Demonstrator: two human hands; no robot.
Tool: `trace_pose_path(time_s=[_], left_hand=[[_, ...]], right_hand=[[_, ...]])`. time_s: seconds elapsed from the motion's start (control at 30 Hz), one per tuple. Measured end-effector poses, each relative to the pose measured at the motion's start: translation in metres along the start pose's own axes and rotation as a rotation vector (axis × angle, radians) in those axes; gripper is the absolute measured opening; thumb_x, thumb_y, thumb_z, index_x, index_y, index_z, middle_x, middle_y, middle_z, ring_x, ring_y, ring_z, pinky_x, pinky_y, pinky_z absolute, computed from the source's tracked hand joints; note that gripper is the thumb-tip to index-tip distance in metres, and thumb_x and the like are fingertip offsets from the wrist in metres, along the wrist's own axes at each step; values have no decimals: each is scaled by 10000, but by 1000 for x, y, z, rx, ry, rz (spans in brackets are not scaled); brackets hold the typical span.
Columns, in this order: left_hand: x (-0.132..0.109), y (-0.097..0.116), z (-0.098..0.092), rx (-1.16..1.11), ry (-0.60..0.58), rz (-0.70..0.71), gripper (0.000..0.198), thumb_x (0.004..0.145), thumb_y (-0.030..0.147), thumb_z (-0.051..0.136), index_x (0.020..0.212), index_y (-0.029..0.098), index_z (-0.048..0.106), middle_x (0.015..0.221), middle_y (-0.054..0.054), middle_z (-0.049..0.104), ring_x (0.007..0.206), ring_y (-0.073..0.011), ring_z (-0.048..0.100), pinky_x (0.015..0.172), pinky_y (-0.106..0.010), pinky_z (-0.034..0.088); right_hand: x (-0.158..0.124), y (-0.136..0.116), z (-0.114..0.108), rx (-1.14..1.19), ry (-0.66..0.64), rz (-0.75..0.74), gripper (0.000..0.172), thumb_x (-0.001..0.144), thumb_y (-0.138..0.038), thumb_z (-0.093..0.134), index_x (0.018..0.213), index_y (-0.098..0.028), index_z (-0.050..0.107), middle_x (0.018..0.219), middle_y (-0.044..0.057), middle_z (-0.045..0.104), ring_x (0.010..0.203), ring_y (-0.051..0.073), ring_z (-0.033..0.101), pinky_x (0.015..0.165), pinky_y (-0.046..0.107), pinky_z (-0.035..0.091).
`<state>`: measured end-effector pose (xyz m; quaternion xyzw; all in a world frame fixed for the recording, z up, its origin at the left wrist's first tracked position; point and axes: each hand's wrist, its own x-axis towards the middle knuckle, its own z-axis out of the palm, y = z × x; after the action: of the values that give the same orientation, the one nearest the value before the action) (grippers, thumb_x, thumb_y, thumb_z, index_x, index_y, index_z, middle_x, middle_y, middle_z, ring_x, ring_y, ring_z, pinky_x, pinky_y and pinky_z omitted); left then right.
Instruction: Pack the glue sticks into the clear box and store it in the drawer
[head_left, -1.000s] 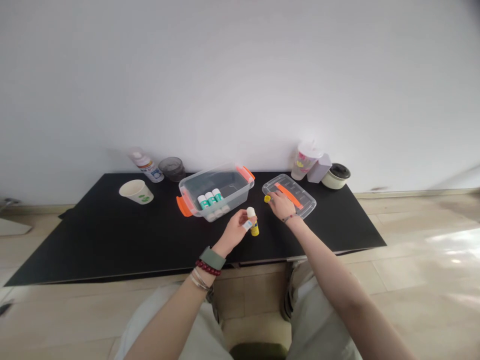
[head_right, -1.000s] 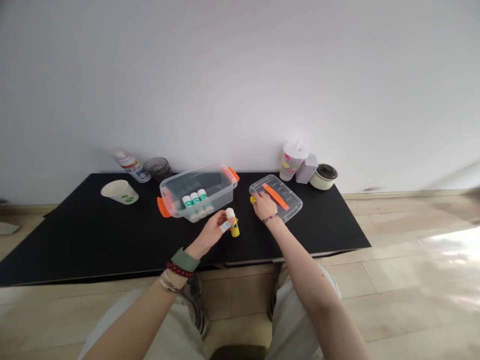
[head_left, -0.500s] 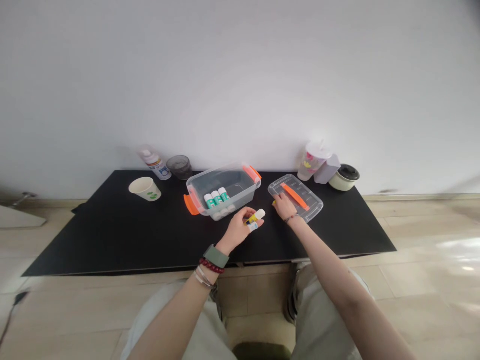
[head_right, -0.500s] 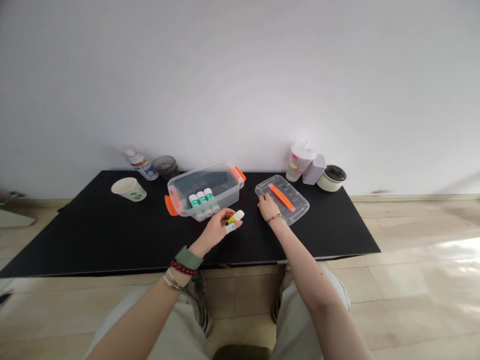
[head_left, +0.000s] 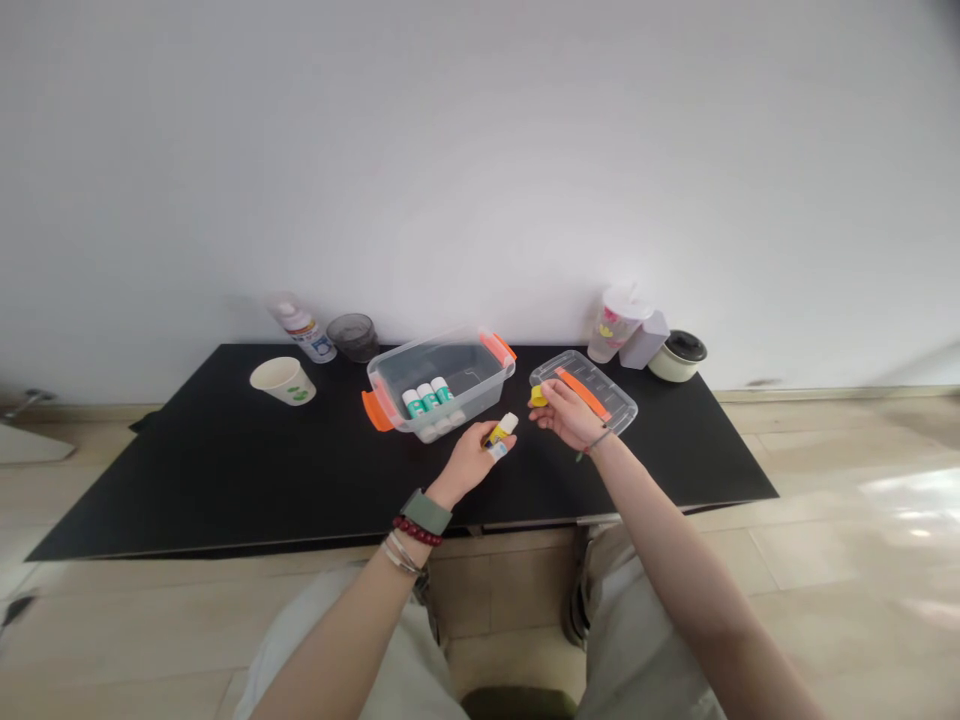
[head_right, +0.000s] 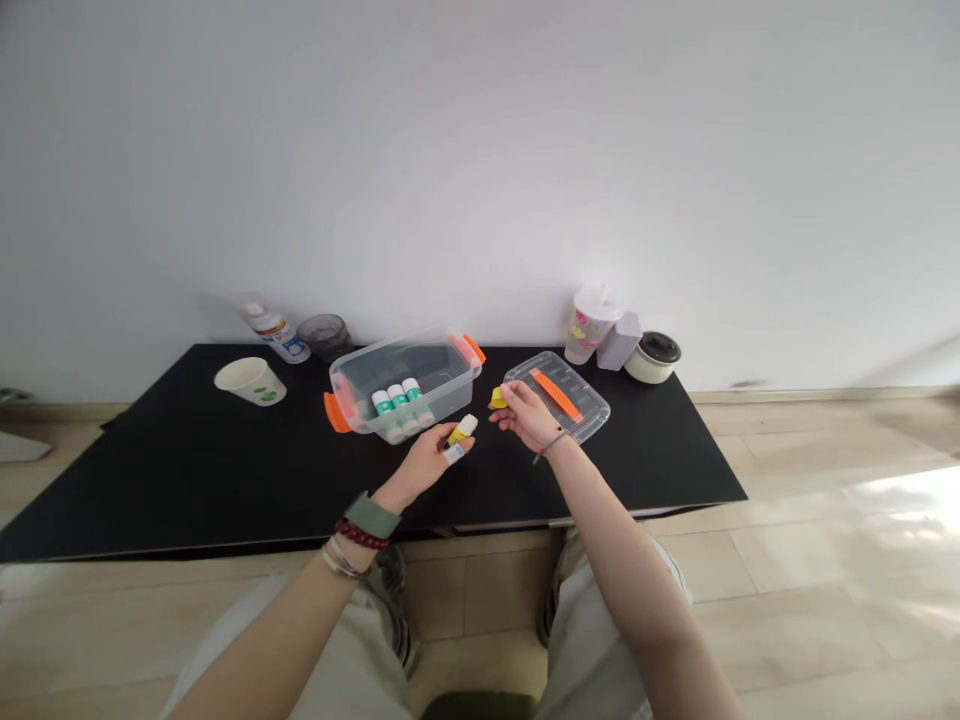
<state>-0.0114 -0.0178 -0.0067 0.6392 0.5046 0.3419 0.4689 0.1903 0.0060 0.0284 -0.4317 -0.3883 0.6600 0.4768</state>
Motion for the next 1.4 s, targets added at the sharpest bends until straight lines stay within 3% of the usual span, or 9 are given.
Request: trace_pose_path(time_s=[0.1, 0.27, 0.57, 0.83, 1.0, 1.1, 1.2, 1.4], left_hand=[[-2, 4, 0, -40, -70, 15, 448, 773, 497, 665, 1025, 127, 676, 876, -59, 687, 788, -196, 624, 725, -303, 498], [-5, 14, 0, -152, -149, -29, 489, 776, 516, 673, 1075, 130, 653, 816, -48, 670, 689, -177, 639, 604, -265, 483], [-6, 19, -5, -183, -208, -105, 481, 767, 566, 667, 964, 128, 654, 816, -49, 663, 618, -127, 599, 549, -232, 430], [-12, 32, -11, -337, -278, -131, 472, 792, 596, 638, 851, 128, 635, 685, -12, 600, 552, -83, 492, 529, -221, 358], [-15, 36, -11, -435, -296, -150, 510, 776, 584, 676, 1008, 138, 590, 833, -48, 652, 580, -80, 515, 528, -219, 366], [-15, 36, -11, -364, -292, -156, 524, 769, 593, 677, 1011, 140, 570, 878, -79, 677, 626, -98, 555, 540, -219, 388], [-14, 33, -13, -237, -324, -119, 509, 796, 596, 641, 1009, 137, 586, 890, -88, 695, 642, -112, 579, 568, -233, 425], [-13, 28, -16, -93, -379, -7, 450, 898, 601, 487, 920, 164, 595, 834, -41, 668, 580, -108, 567, 572, -248, 440]], right_hand=[[-3, 2, 7, -61, -8, -79, 448, 680, -498, 802, 912, -223, 535, 895, 16, 688, 716, 116, 626, 544, 200, 431], [-6, 9, 13, -199, -76, -116, 429, 772, -517, 710, 1072, -221, 628, 1034, 64, 707, 796, 141, 618, 544, 217, 432], [-9, 3, 11, -442, -197, -190, 378, 873, -501, 602, 1122, -218, 630, 1007, 53, 680, 806, 146, 584, 564, 234, 424], [-16, -10, 9, -446, -279, -221, 382, 864, -443, 639, 1175, -223, 626, 1022, 41, 662, 786, 126, 583, 591, 236, 429], [-18, -13, 9, -472, -339, -193, 370, 840, -440, 669, 1141, -227, 638, 1028, 36, 670, 814, 135, 604, 662, 255, 459], [-18, -11, 8, -558, -329, -221, 357, 831, -465, 672, 1079, -209, 648, 955, 32, 678, 778, 138, 593, 696, 277, 462], [-18, -8, 6, -686, -317, -224, 333, 833, -483, 662, 1001, -197, 647, 823, 12, 659, 663, 121, 542, 615, 257, 419], [-21, -8, 9, -799, -242, -260, 311, 862, -505, 612, 884, -194, 613, 694, -22, 568, 591, 110, 459, 561, 244, 358]])
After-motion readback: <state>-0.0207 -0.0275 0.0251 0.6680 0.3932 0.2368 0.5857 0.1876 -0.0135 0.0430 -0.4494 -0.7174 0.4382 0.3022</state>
